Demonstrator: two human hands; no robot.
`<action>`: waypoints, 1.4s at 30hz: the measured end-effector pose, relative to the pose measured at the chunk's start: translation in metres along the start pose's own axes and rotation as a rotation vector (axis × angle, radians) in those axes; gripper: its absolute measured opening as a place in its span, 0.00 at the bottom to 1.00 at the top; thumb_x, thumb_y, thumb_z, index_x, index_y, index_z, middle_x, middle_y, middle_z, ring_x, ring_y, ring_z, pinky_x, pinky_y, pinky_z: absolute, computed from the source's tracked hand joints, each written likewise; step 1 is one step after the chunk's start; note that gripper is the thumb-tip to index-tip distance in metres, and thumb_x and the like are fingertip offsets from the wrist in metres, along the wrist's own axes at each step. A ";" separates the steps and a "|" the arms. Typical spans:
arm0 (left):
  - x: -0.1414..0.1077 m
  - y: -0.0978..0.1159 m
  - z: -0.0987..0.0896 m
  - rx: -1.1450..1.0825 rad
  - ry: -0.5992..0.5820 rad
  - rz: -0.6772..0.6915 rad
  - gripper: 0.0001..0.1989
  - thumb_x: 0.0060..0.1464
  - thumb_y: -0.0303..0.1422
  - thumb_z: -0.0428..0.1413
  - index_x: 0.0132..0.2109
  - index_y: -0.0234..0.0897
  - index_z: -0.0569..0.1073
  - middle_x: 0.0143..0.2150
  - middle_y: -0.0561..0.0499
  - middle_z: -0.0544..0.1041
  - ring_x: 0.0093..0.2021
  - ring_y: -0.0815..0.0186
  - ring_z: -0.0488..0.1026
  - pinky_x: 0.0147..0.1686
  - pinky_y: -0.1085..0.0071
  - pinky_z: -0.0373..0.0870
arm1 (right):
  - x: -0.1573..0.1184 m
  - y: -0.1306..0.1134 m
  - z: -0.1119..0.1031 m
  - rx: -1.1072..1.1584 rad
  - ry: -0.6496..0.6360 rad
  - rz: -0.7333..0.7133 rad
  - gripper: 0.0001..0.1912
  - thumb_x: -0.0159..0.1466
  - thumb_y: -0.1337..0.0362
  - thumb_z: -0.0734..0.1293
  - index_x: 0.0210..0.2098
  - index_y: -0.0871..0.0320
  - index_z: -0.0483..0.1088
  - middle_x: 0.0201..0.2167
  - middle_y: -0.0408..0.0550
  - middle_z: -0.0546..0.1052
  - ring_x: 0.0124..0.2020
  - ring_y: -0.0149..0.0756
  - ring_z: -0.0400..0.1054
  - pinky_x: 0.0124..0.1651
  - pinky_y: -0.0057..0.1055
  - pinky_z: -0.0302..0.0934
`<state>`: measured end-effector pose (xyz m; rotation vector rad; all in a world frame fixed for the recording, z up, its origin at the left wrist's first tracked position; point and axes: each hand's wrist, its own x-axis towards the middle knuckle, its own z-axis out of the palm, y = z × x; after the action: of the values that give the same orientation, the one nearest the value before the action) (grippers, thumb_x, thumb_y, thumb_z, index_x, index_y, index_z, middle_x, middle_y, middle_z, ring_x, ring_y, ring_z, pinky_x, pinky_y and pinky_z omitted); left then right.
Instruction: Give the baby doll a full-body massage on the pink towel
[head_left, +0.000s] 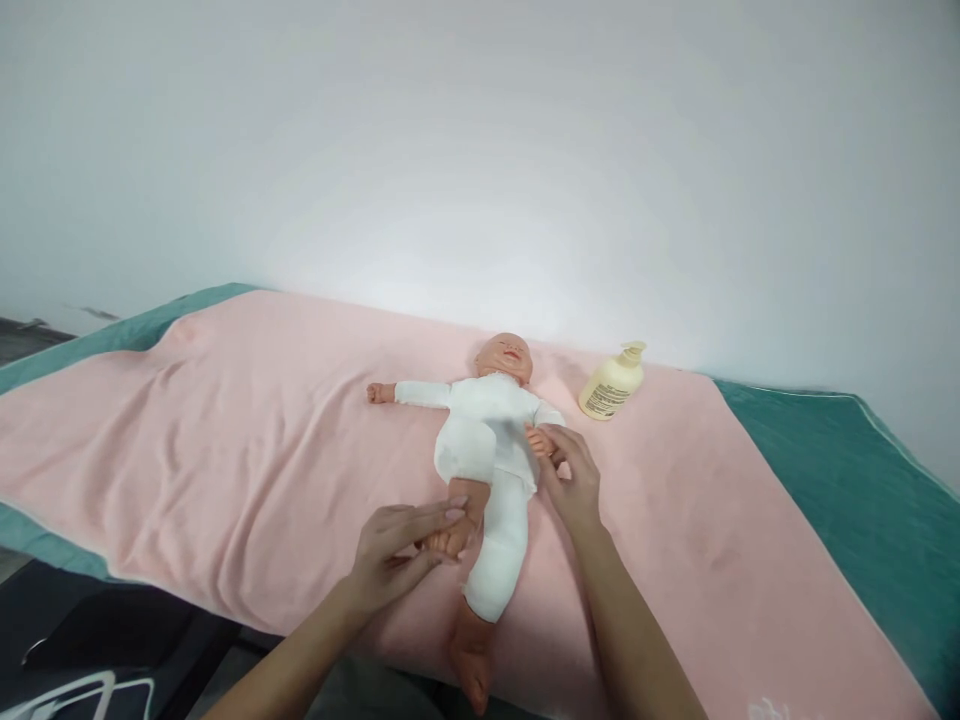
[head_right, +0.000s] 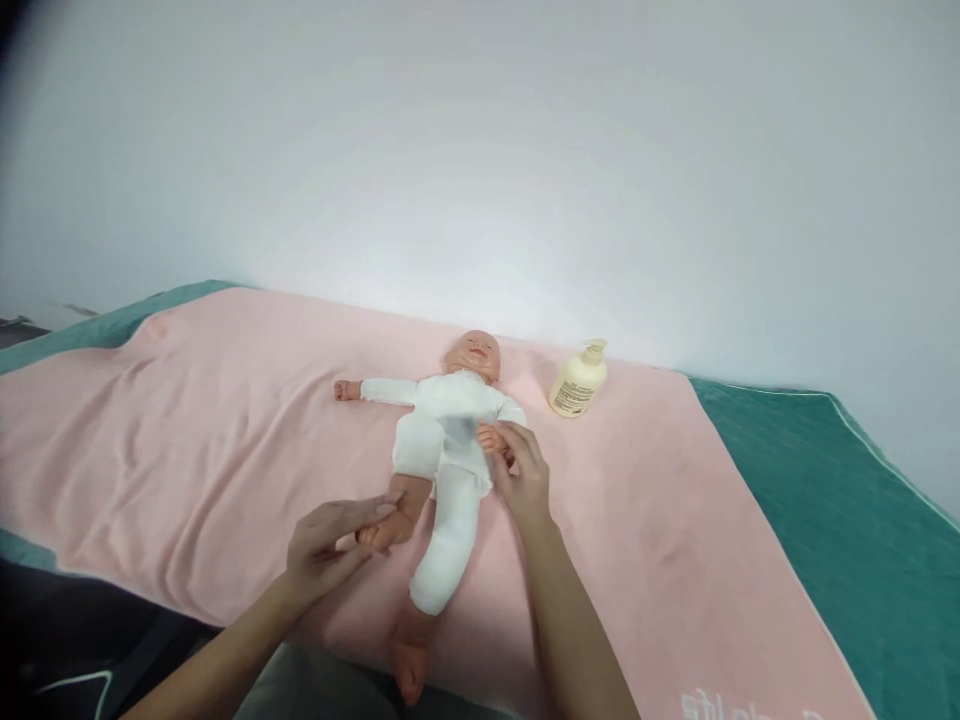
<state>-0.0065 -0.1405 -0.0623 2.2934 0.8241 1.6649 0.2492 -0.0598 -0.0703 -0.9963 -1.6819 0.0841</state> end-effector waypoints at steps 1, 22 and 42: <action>0.004 -0.004 0.004 -0.028 0.016 -0.037 0.18 0.56 0.30 0.60 0.54 0.41 0.72 0.46 0.46 0.80 0.39 0.62 0.81 0.33 0.74 0.77 | -0.001 0.000 0.001 -0.015 -0.065 -0.080 0.14 0.65 0.66 0.64 0.50 0.53 0.71 0.47 0.52 0.75 0.45 0.39 0.72 0.40 0.33 0.72; 0.008 -0.008 -0.002 -0.168 0.036 -0.248 0.17 0.55 0.31 0.61 0.52 0.37 0.75 0.48 0.44 0.80 0.41 0.59 0.80 0.34 0.70 0.79 | 0.001 0.007 -0.002 0.069 0.032 0.193 0.15 0.62 0.61 0.67 0.49 0.54 0.72 0.46 0.52 0.75 0.35 0.34 0.71 0.35 0.33 0.70; -0.093 0.014 -0.021 0.095 -0.301 0.127 0.23 0.61 0.26 0.54 0.62 0.36 0.63 0.49 0.42 0.79 0.40 0.66 0.80 0.32 0.75 0.74 | 0.008 0.076 -0.041 0.588 0.647 1.030 0.14 0.51 0.61 0.76 0.30 0.59 0.69 0.24 0.38 0.69 0.22 0.24 0.63 0.19 0.19 0.63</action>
<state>-0.0417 -0.2051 -0.1242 2.6241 0.7178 1.3000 0.3259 -0.0231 -0.0885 -1.1559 -0.3898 0.7906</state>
